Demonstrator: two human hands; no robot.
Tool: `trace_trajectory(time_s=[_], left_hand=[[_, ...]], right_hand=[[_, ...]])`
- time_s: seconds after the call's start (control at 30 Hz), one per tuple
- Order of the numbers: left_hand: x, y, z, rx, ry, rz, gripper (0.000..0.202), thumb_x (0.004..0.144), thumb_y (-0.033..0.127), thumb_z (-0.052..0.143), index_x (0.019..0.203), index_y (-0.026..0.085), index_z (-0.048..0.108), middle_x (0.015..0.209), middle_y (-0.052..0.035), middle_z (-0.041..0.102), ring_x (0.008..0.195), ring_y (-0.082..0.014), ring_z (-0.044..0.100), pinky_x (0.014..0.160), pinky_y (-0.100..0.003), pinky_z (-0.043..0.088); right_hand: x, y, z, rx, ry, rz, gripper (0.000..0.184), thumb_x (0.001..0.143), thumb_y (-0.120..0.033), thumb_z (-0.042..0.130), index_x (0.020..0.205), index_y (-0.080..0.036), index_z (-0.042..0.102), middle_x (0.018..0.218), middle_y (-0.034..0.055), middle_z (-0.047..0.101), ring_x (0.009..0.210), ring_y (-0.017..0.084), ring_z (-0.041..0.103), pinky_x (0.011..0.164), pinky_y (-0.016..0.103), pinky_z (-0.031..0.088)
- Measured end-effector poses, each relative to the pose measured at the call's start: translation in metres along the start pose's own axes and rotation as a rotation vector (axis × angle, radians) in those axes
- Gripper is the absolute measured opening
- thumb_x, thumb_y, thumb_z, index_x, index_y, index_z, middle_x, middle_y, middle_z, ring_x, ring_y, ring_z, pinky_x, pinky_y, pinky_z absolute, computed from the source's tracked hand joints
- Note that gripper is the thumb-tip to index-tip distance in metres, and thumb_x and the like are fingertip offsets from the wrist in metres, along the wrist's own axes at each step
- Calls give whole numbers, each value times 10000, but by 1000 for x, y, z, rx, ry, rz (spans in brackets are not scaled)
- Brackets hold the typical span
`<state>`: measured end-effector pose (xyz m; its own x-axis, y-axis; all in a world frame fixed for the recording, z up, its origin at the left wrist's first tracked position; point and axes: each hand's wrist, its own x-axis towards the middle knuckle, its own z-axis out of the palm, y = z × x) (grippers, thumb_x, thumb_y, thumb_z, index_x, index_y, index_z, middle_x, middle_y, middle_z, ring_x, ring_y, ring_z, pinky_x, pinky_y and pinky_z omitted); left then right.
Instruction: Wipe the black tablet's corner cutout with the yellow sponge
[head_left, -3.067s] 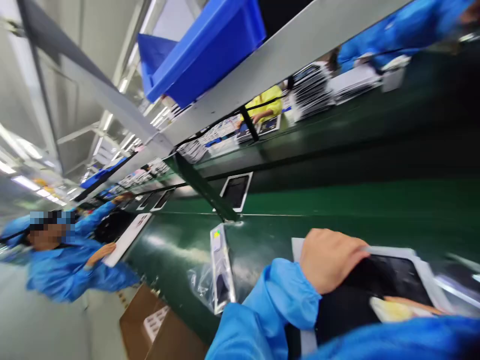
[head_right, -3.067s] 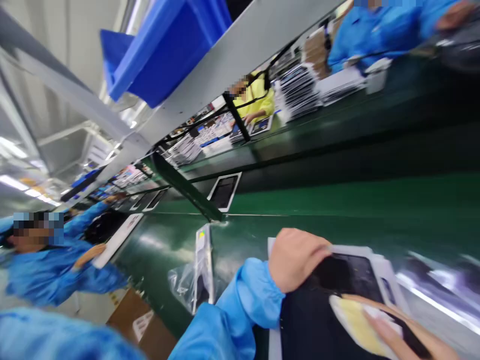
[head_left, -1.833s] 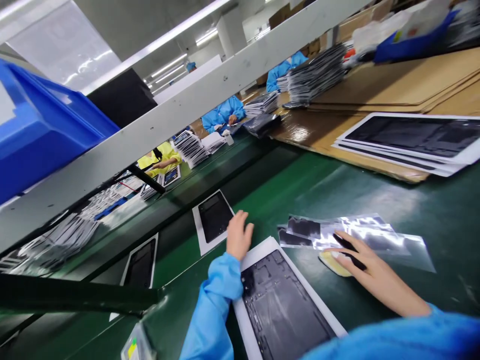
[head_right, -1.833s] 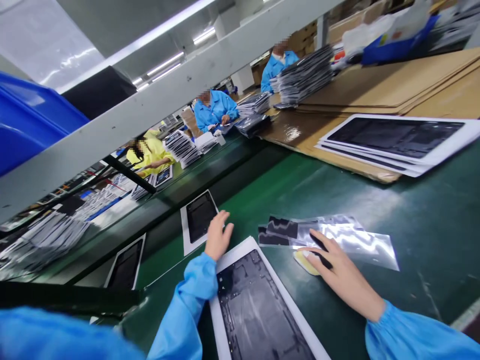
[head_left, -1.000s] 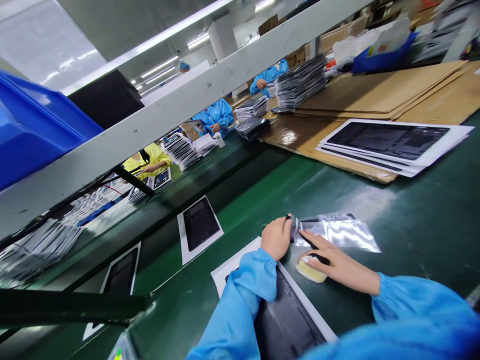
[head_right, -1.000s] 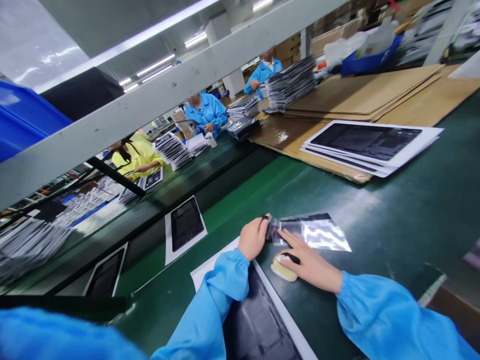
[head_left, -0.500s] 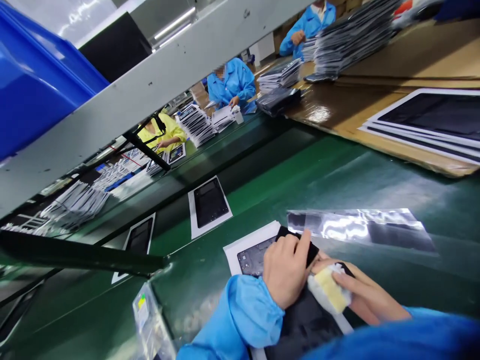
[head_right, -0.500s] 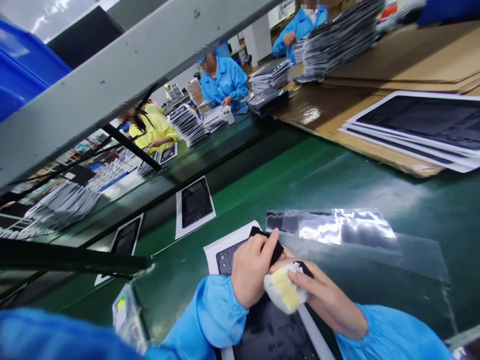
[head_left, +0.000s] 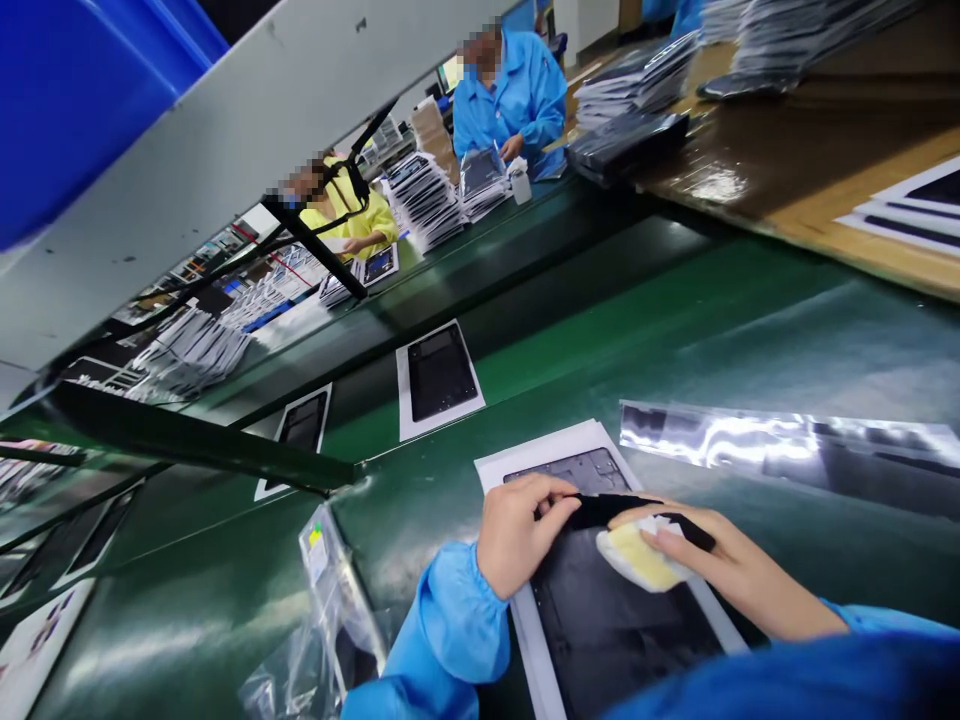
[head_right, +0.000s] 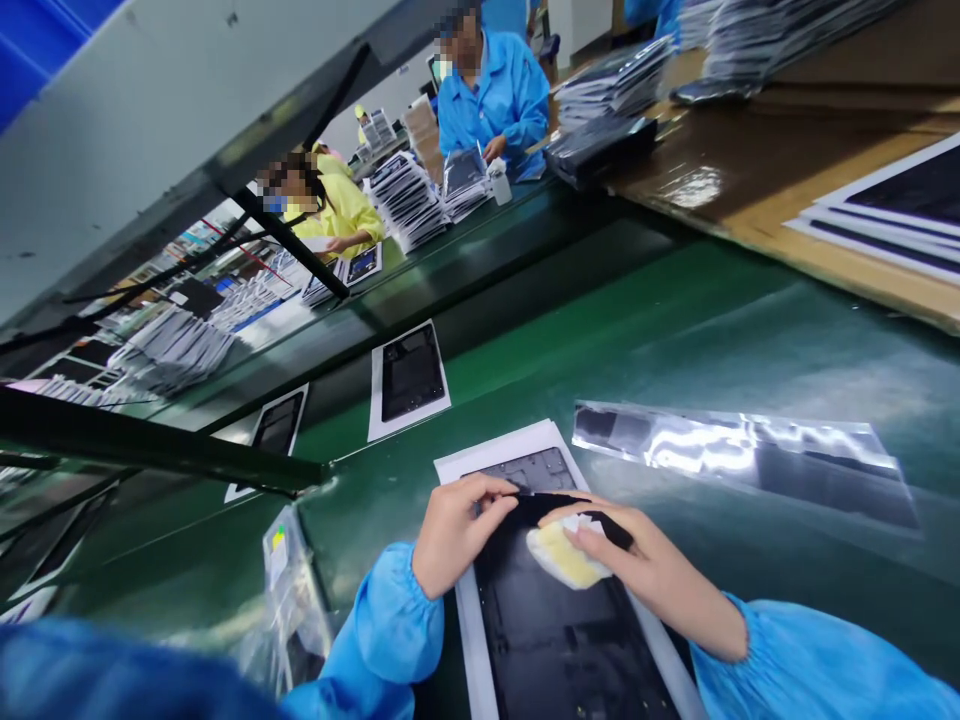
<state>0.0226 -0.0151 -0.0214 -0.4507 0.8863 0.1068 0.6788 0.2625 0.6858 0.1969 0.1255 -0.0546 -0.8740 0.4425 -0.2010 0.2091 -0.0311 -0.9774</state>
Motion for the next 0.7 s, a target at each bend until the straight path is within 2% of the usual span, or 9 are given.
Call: trace_trajectory(time_s=[0.1,0.17,0.2,0.27,0.3,0.37,0.43,0.53,0.7], left_hand=[[2,-6,-3,-67,-2,-81,139,863,230,628,846,223,766,764,2,754,610,-135,634,663,-238,530],[5,-11,-6,-75,42,-156,147,847,213,627,896,216,766,766,7,755,610,-125,627,669,-229,524],[7,-14,-8,-71,65,-194,169,837,202,629,943,214,761,750,15,748,610,-120,623,672,-222,521],[11,-21,-11,-53,89,-259,234,819,183,631,1023,212,744,718,33,728,609,-108,616,685,-211,513],[12,-24,-12,-44,86,-283,249,815,177,629,1036,213,739,710,39,721,606,-102,612,690,-208,510],[14,-30,-12,-34,59,-314,234,813,176,618,1003,218,748,714,44,718,599,-95,604,683,-205,502],[14,-35,-9,-39,29,-328,216,814,179,607,961,220,761,710,45,715,587,-91,597,663,-202,493],[14,-38,-3,-48,9,-334,225,811,183,601,956,217,770,688,50,701,568,-85,586,638,-193,478],[14,-38,1,-49,-13,-355,232,807,199,601,960,221,774,677,56,683,543,-74,568,615,-181,463]], right_hand=[[4,-1,1,3,-11,27,464,745,-677,614,817,-253,787,1149,133,741,1142,381,632,1067,486,449],[9,-3,2,73,126,36,468,690,-691,661,786,-246,769,1147,139,733,1147,372,621,1047,465,467],[12,-3,3,132,235,47,482,655,-702,684,777,-241,756,1084,135,740,1077,349,646,973,434,520],[19,-4,4,253,426,84,531,619,-726,696,800,-228,730,835,88,720,772,252,658,665,341,576],[23,-5,4,291,482,104,556,623,-735,687,823,-217,718,696,45,664,612,198,593,511,299,518],[29,-6,6,299,507,118,588,659,-744,651,864,-196,698,507,-41,493,433,125,412,371,257,358],[35,-6,9,272,486,121,613,684,-745,625,921,-182,686,461,-80,413,389,98,336,359,245,298],[40,-2,14,203,464,129,643,652,-714,664,1027,-191,667,530,-60,525,390,94,373,367,246,319],[42,6,19,22,455,80,508,626,-602,705,975,-233,696,855,18,719,511,137,542,494,304,494]])
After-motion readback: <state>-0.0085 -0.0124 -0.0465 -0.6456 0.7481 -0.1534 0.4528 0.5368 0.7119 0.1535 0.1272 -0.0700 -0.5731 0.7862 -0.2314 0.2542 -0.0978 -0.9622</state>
